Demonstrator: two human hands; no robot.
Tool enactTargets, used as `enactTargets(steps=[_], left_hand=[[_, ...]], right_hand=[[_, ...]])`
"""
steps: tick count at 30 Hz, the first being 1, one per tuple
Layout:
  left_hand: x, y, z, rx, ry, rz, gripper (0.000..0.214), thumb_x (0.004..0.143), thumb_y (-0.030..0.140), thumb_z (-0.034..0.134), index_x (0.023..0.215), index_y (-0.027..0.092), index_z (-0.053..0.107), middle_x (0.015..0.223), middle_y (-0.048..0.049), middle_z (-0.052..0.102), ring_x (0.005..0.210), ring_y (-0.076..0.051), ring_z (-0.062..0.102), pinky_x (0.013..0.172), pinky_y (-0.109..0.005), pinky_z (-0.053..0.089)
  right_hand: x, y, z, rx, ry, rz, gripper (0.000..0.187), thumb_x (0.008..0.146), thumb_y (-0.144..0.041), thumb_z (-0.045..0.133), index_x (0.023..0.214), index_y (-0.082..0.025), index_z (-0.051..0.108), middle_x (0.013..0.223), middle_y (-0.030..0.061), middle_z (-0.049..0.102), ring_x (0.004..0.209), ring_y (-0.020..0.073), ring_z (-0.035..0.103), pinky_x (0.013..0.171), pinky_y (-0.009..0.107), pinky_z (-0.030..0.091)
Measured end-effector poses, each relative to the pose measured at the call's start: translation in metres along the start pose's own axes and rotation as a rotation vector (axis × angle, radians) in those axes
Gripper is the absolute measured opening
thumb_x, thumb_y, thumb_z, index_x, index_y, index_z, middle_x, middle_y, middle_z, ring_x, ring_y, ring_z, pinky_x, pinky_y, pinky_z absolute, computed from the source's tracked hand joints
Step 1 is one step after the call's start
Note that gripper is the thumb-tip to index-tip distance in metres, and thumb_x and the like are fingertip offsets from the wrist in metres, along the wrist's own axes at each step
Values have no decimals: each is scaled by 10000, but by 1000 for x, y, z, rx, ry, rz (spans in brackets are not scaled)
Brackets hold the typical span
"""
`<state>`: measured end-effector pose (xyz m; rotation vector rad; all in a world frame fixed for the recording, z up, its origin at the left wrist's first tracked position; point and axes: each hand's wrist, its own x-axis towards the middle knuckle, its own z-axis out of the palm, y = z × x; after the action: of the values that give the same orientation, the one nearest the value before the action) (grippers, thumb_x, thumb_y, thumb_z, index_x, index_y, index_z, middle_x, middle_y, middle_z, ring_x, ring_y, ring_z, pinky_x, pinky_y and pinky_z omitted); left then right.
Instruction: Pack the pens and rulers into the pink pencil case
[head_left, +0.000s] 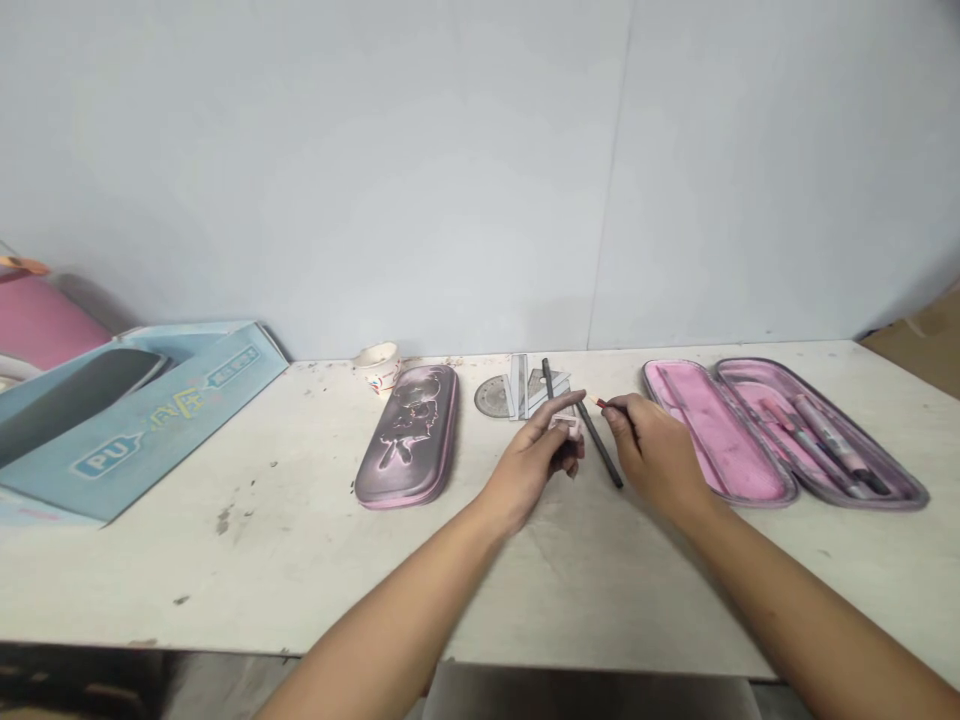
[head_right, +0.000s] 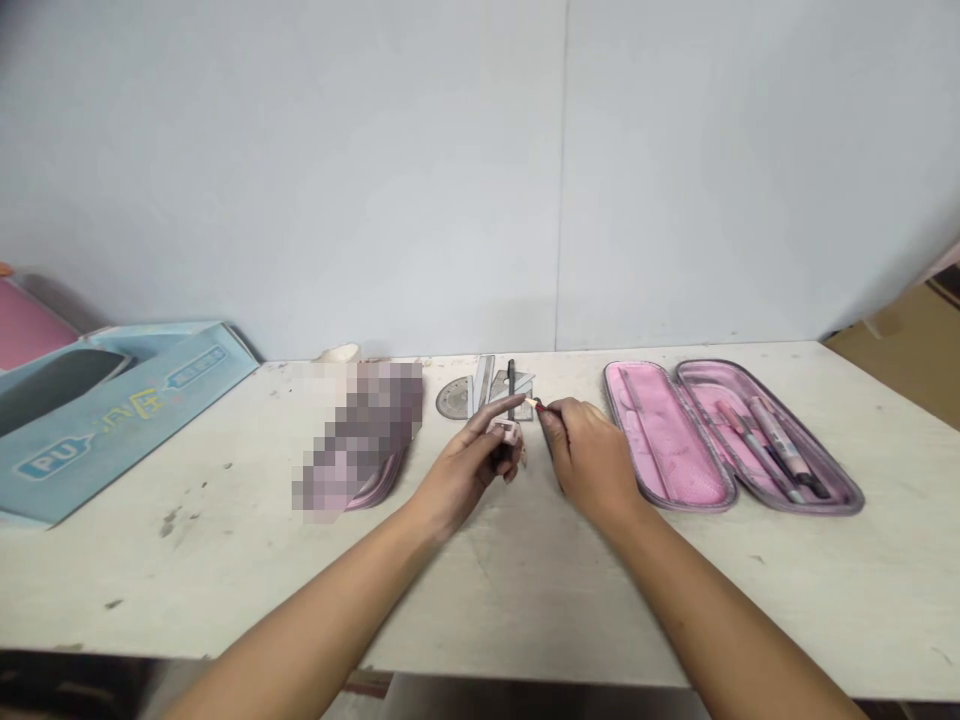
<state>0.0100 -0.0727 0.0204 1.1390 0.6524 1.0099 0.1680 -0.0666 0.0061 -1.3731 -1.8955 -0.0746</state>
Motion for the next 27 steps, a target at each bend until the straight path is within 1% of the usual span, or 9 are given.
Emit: enactTargets(steps=[5,11,14,17,20,22,25,26,27], left_hand=[[2,0,-3,-66,5,-16,371,810,281,514,1178,230,514,731,2,494,592,-80,442,572,-228,367],[4,0,-5,-148,96,35,267,790,312,545,1025,187,520,699,10,450,618,-89,447,569,-220,364],[5,-6,-6,-9,62,66,227,811,354,512,950,180,470,688,17,439,594,-89,420,583,-235,372],[4,-12,-5,276,37,127,181,858,350,428,937,188,413,687,23,429,597,-93,404,611,-244,372],[-1,-9,-5,538,19,200,145,890,299,342,984,197,386,736,13,449,644,-105,420,648,-255,369],[-4,-3,-4,668,-23,238,133,889,271,333,978,194,397,777,-1,475,697,-118,441,685,-266,368],[-5,3,-4,747,-93,275,112,875,273,368,918,190,429,822,-19,509,767,-135,464,733,-277,364],[-4,3,-4,730,-94,271,111,870,279,382,907,189,435,821,-19,516,763,-135,466,730,-275,363],[-1,2,-5,685,-72,250,110,865,283,393,903,190,437,798,-14,515,733,-129,462,706,-267,364]], right_hand=[[0,2,0,-5,5,-21,293,903,-357,317,904,-182,552,810,63,623,769,194,541,651,289,353],[-1,4,-1,-41,-6,-135,255,897,-328,356,888,-186,567,795,50,607,760,176,504,648,279,341],[-3,0,0,-130,-29,-226,243,893,-307,373,895,-186,583,773,54,598,762,177,479,613,277,316],[-6,-5,1,-174,-41,-269,226,882,-251,373,854,-177,585,722,56,574,725,170,453,567,276,276],[-6,-8,0,46,-142,-138,266,881,-277,342,741,-169,540,669,41,531,662,149,435,547,264,264],[-4,-6,-2,382,-339,26,348,890,-376,298,671,-176,479,597,7,465,562,118,392,511,248,263],[0,-2,-1,844,-662,253,417,857,-523,281,645,-190,415,526,-46,335,435,79,239,426,231,205],[2,-2,0,886,-693,297,423,849,-538,280,650,-191,416,521,-51,319,425,77,214,416,231,191],[2,-3,1,849,-666,309,417,852,-524,278,659,-187,429,524,-44,332,428,79,225,419,231,196]])
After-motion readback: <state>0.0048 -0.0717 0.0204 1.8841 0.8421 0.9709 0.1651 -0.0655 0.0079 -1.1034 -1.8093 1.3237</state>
